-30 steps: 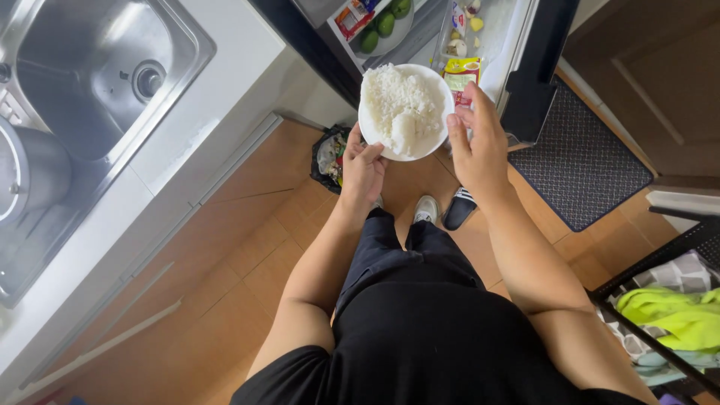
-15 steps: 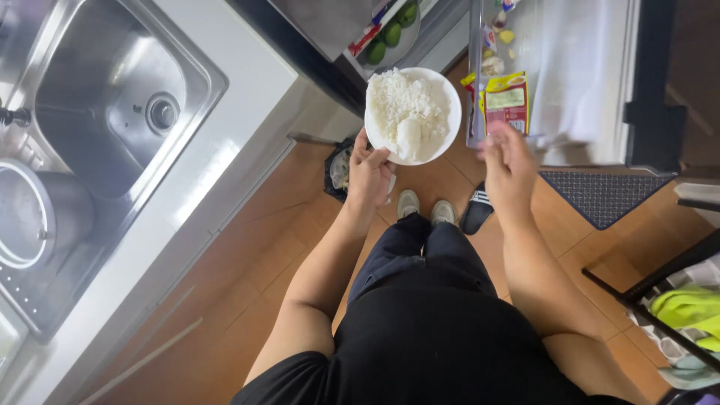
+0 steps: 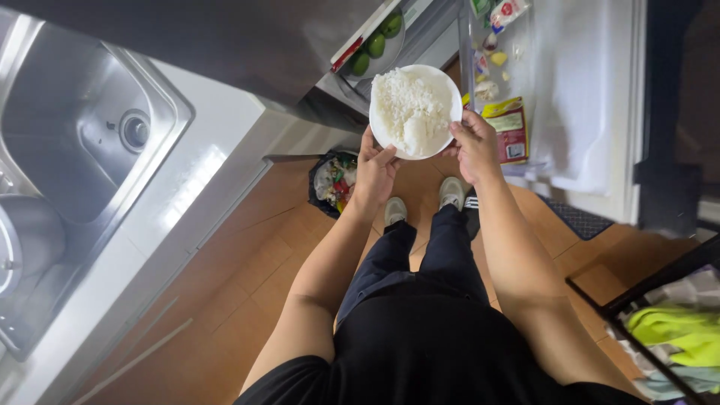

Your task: The person rinses a rice paddle under running water, then scoops cooked white rice from a rice cooker pot into a white bowl. They place the bowl of rice into the refrigerator, then return to the sink to wash the rice cooker pot and the paddle using a sponge and running water.

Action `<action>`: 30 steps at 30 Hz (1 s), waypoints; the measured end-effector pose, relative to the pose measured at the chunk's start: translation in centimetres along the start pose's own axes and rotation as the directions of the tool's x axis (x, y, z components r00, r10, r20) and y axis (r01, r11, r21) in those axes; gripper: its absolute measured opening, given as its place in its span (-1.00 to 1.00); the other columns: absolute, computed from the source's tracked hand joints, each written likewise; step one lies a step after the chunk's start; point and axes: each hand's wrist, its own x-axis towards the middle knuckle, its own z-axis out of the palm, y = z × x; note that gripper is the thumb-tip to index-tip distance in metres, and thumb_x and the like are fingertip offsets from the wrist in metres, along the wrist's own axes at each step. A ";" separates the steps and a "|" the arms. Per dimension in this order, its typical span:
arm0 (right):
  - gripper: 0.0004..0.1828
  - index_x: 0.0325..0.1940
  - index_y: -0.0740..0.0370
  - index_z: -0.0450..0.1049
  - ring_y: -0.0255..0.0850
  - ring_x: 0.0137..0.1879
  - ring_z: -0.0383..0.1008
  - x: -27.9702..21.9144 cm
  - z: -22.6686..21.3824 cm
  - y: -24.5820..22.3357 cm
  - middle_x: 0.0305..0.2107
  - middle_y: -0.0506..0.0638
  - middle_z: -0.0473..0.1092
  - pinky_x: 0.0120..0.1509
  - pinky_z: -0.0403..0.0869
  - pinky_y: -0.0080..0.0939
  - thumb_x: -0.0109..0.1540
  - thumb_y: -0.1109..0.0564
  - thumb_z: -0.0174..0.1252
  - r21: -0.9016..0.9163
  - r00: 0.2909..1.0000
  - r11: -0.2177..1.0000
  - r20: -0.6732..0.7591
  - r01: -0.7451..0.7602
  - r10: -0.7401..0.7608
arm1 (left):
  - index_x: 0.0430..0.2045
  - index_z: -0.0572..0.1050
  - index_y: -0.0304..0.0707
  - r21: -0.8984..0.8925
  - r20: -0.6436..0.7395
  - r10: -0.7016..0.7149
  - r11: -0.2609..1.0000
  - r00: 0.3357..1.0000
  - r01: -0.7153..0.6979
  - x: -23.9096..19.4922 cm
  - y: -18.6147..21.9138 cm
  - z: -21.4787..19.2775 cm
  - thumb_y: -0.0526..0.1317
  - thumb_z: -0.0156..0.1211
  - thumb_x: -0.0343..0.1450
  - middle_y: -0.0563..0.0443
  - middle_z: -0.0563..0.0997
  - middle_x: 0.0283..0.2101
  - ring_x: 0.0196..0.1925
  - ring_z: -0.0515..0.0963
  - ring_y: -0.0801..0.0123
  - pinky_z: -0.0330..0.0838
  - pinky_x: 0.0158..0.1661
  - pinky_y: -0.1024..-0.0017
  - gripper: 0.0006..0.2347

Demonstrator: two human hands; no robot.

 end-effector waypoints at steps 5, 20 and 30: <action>-0.81 0.12 0.30 0.48 -0.32 -0.31 0.53 4.0 -4.2 -1.3 -0.24 -0.03 0.49 -0.37 0.53 -0.28 0.43 0.24 0.12 -0.124 1.000 0.992 0.013 0.023 -0.021 | 0.47 0.02 -0.18 0.126 0.025 -0.041 0.991 0.999 0.037 2.8 -3.2 1.9 -0.45 -0.14 0.55 -0.19 0.43 0.27 0.10 0.57 0.12 0.53 0.03 0.21 -0.48; -0.77 0.14 0.37 0.43 -0.11 -0.17 0.65 6.1 -7.0 -2.9 -0.14 0.14 0.53 -0.19 0.69 -0.08 0.41 0.29 0.03 0.029 0.999 0.999 -0.036 -0.026 0.027 | 0.22 0.40 -0.46 0.036 -0.218 -0.009 0.999 0.976 0.017 7.9 -11.0 2.6 -0.38 0.07 0.55 -0.07 0.59 0.09 0.05 0.60 0.33 0.55 0.00 0.37 -0.68; -0.90 0.01 0.26 0.38 -0.15 -0.22 0.62 17.0 -2.6 6.0 -0.19 0.12 0.53 -0.23 0.66 -0.11 0.41 0.26 0.01 0.262 0.986 0.951 -0.017 0.163 -0.165 | 0.09 0.43 -0.46 -0.203 -0.289 0.269 0.921 0.919 -0.333 18.2 -11.2 -1.4 -0.35 0.07 0.55 -0.09 0.58 0.00 -0.03 0.59 0.26 0.52 0.01 0.24 -0.76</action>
